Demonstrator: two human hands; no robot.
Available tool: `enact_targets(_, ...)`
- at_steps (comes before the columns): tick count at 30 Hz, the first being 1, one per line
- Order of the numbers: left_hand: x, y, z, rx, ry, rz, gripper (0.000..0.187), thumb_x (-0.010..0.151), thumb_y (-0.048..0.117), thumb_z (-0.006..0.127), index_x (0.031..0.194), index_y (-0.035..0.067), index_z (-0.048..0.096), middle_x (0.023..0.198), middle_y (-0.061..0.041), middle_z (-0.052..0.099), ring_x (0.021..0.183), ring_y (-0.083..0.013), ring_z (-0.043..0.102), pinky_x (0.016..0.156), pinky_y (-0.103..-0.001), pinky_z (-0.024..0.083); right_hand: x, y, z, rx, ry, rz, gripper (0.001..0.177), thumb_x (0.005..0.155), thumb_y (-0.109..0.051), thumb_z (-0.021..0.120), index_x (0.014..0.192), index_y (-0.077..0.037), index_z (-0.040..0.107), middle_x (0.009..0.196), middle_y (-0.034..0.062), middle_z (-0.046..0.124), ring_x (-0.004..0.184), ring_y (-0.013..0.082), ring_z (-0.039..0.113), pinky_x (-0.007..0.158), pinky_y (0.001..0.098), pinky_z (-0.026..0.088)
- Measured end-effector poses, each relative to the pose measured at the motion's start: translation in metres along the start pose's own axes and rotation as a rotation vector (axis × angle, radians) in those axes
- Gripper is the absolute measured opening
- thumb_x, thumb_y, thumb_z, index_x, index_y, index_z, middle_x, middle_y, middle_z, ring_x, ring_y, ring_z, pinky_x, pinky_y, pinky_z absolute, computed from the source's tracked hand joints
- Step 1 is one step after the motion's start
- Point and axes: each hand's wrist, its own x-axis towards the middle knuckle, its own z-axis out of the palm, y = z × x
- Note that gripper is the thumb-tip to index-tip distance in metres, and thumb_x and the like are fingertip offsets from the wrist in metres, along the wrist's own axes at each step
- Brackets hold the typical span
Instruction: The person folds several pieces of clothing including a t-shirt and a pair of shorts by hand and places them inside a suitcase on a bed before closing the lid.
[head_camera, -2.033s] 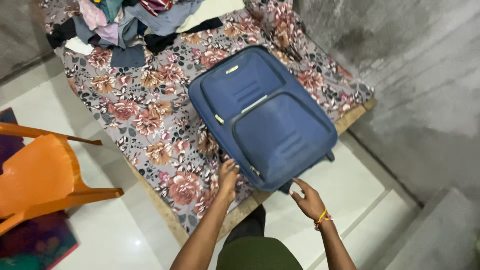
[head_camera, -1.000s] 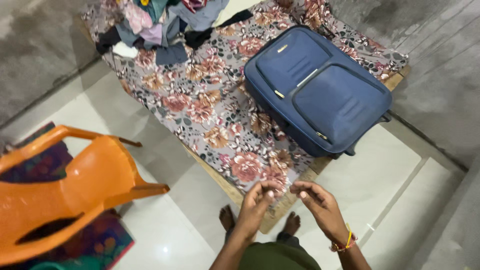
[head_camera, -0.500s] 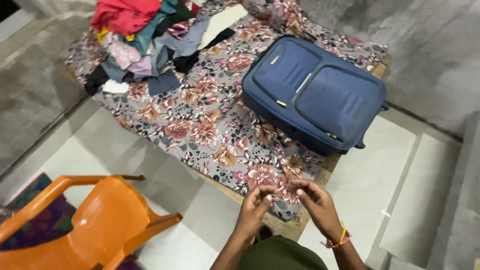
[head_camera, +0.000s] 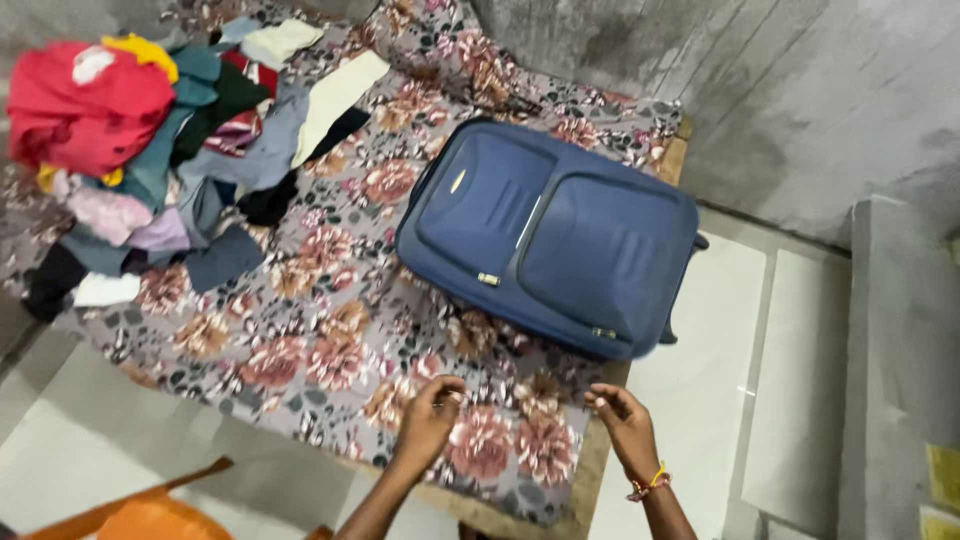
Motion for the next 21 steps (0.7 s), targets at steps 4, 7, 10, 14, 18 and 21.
enact_targets(4, 0.095, -0.015, -0.022, 0.037, 0.095, -0.256, 0.021, 0.093, 0.007, 0.058, 0.108, 0.008, 0.072, 0.094, 0.002, 0.073, 0.076, -0.01, 0.063, 0.068, -0.025, 0.052, 0.083, -0.001, -0.032, -0.145, 0.128, -0.206, 0.018, 0.1, -0.008, 0.063, 0.114, 0.0, 0.072, 0.105, 0.009, 0.076, 0.098, 0.0159, 0.069, 0.09, 0.029, 0.055)
enact_targets(7, 0.159, -0.038, -0.048, 0.168, 0.179, -0.141, 0.02, 0.096, 0.006, 0.059, 0.109, 0.006, 0.074, 0.082, -0.014, 0.067, 0.071, -0.0145, 0.056, 0.065, -0.028, 0.047, 0.142, -0.015, -0.062, -0.306, 0.254, -0.275, 0.017, 0.099, -0.007, 0.064, 0.114, -0.005, 0.073, 0.105, 0.0044, 0.074, 0.092, 0.0118, 0.068, 0.084, 0.0275, 0.055)
enact_targets(10, 0.23, -0.052, -0.071, 0.195, 0.254, -0.098, 0.02, 0.096, 0.003, 0.054, 0.105, 0.005, 0.072, 0.086, -0.013, 0.072, 0.072, -0.0184, 0.062, 0.067, -0.032, 0.049, 0.191, -0.038, -0.098, -0.528, 0.327, -0.339, 0.023, 0.1, 0.0, 0.06, 0.116, -0.007, 0.074, 0.107, 0.0065, 0.073, 0.095, 0.0161, 0.068, 0.085, 0.0299, 0.055)
enact_targets(14, 0.332, -0.041, -0.097, 0.399, 0.276, 0.18, 0.021, 0.089, -0.003, 0.056, 0.1, 0.005, 0.072, 0.092, -0.011, 0.072, 0.081, -0.0223, 0.07, 0.075, -0.035, 0.055, 0.253, -0.071, -0.126, -0.695, 0.412, -0.349, 0.038, 0.092, 0.008, 0.051, 0.117, -0.008, 0.076, 0.117, 0.0111, 0.073, 0.107, 0.0234, 0.07, 0.096, 0.0351, 0.055)
enact_targets(18, 0.434, -0.006, -0.095, 0.542, 0.103, 0.38, 0.024, 0.083, -0.007, 0.054, 0.098, 0.004, 0.07, 0.094, -0.018, 0.069, 0.091, -0.0362, 0.069, 0.081, -0.044, 0.053, 0.301, -0.102, -0.134, -0.921, 0.486, -0.201, 0.034, 0.093, 0.005, 0.055, 0.115, -0.008, 0.078, 0.116, 0.0134, 0.074, 0.107, 0.0287, 0.069, 0.098, 0.0384, 0.051)
enact_targets(21, 0.51, 0.017, -0.074, 0.7, -0.059, 0.5, 0.032, 0.083, -0.007, 0.055, 0.109, 0.005, 0.069, 0.108, -0.019, 0.067, 0.108, -0.0382, 0.063, 0.094, -0.045, 0.05, 0.335, -0.108, -0.132, -0.98, 0.513, -0.314, 0.037, 0.095, 0.009, 0.05, 0.117, -0.006, 0.075, 0.112, 0.0148, 0.073, 0.101, 0.0274, 0.07, 0.102, 0.0368, 0.054)
